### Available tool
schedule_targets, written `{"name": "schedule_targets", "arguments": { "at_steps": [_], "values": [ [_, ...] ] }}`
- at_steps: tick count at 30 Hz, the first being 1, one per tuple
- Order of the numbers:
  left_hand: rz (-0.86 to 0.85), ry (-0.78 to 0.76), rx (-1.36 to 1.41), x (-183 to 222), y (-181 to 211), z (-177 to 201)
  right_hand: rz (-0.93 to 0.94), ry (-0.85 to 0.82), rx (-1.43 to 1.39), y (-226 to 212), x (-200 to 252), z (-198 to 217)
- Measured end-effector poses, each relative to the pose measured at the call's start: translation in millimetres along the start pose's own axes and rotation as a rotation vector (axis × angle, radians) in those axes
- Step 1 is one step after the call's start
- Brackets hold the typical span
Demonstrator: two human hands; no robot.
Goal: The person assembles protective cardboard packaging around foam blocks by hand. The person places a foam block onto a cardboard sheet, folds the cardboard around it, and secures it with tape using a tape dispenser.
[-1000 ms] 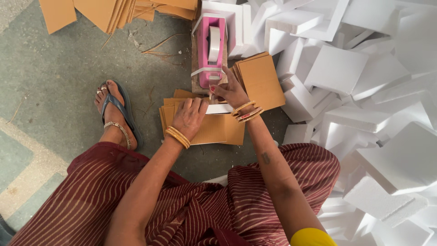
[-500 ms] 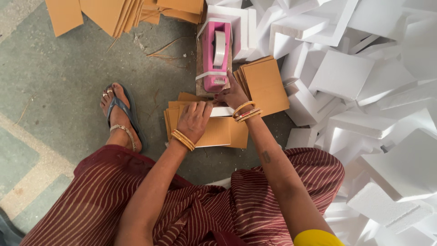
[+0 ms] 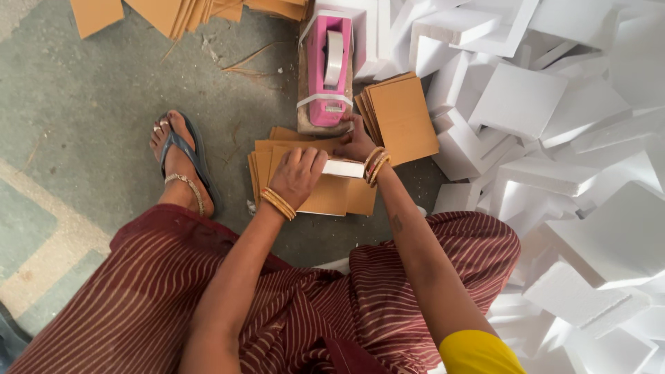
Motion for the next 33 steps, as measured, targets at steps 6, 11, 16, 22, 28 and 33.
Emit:
{"name": "schedule_targets", "arguments": {
  "at_steps": [6, 11, 16, 22, 28, 33],
  "values": [
    [0.045, -0.054, 0.078, -11.4, -10.0, -9.5, 0.078, 0.167, -0.645, -30.1, 81.5, 23.7],
    [0.038, -0.073, 0.09, -19.7, -18.3, -21.8, 0.392, 0.177, -0.176, -105.6, 149.6, 13.5],
    [0.035, -0.082, 0.084, -22.9, -21.0, -19.3, 0.351, 0.321, -0.184, -103.0, 124.0, -19.0],
    [0.019, -0.057, 0.088, -18.7, -14.0, -11.4, 0.413, 0.44, 0.265, -91.4, 116.6, -17.2],
    [0.052, -0.069, 0.108, -9.1, -8.3, -4.6, 0.537, 0.653, 0.664, -111.3, 144.6, -20.1],
    [0.37, 0.206, 0.199, 20.6, -24.7, 23.1, 0.219, 0.422, 0.211, -93.7, 165.3, -18.9]
  ]
}}
Point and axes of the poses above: each hand's wrist, its own x-axis away from the middle knuckle, its own z-axis out of the back of the hand, y = z × x, the point moved 5 cm from there along -x, towards the middle knuckle, and after that the axes turned 6 degrees about x, right-handed, at the moved point
